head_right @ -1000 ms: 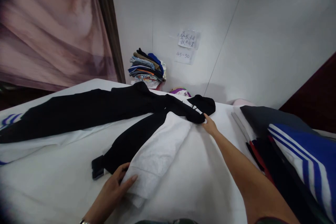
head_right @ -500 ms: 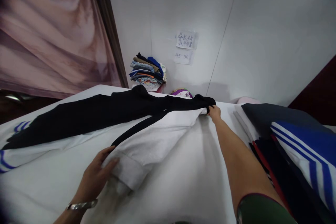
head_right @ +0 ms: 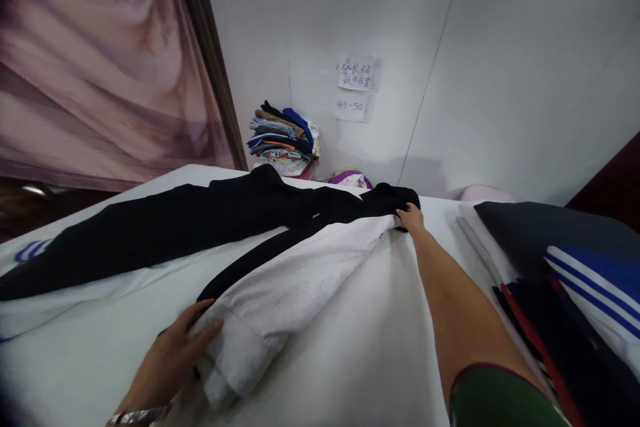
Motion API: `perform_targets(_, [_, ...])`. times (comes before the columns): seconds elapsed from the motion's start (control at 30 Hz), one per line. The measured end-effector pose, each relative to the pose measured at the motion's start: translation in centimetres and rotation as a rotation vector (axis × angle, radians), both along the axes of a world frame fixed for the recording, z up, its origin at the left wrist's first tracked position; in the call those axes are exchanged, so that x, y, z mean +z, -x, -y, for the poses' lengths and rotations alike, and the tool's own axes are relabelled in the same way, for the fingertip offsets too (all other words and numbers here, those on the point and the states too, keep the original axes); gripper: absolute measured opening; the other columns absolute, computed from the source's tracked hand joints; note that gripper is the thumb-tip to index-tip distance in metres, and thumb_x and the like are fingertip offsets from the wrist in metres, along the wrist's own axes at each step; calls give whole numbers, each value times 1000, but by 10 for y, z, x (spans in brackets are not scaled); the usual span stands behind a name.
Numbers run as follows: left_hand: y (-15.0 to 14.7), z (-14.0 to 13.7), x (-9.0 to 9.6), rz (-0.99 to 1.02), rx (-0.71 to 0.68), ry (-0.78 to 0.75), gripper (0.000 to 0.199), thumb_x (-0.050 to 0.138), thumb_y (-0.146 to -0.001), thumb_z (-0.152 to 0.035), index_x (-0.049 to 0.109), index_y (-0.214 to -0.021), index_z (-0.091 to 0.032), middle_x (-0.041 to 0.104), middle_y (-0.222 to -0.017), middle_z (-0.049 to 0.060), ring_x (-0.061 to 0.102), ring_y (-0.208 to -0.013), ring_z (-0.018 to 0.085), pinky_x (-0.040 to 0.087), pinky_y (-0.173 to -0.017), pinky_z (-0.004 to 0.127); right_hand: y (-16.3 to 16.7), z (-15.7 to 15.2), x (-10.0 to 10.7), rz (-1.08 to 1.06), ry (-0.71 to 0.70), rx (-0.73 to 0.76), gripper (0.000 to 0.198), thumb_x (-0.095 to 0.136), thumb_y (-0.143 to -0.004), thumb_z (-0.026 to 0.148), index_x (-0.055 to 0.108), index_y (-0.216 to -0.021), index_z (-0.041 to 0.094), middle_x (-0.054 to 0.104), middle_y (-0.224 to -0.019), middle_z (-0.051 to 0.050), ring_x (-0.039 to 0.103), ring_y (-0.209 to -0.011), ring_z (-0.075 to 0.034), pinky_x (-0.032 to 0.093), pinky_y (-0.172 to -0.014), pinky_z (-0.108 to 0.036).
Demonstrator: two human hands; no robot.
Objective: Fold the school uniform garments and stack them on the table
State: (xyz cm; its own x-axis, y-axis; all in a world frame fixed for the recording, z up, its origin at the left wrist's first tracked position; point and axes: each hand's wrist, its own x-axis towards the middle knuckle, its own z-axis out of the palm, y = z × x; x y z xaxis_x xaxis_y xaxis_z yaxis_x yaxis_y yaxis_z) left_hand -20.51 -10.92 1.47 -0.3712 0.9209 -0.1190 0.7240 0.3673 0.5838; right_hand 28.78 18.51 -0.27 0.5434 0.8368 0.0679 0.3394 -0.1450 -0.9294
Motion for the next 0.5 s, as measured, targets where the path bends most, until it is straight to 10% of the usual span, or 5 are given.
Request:
perform_targets(0.23, [5,-7,0,-234,3,-140,74,43,-75,-64,50,-130,-14,52,-135,16,49,-123,36,43,-98,49,10,53,-41,-395,13,-105,50,60,-84,35,45,-128,17,61,-111,-11,66,-82,-15,59,-63,-24])
perform_targets(0.5, [0,-25,0,-300,-71,-70,72,45,-77,-62,54,-128,-11,57,-129,18,52,-119,37,41,-97,51,42,39,-26,-683,104,82,43,60,-83,53,55,-102,15,65,-85,-9,67,-77,-21,59,-65,-35])
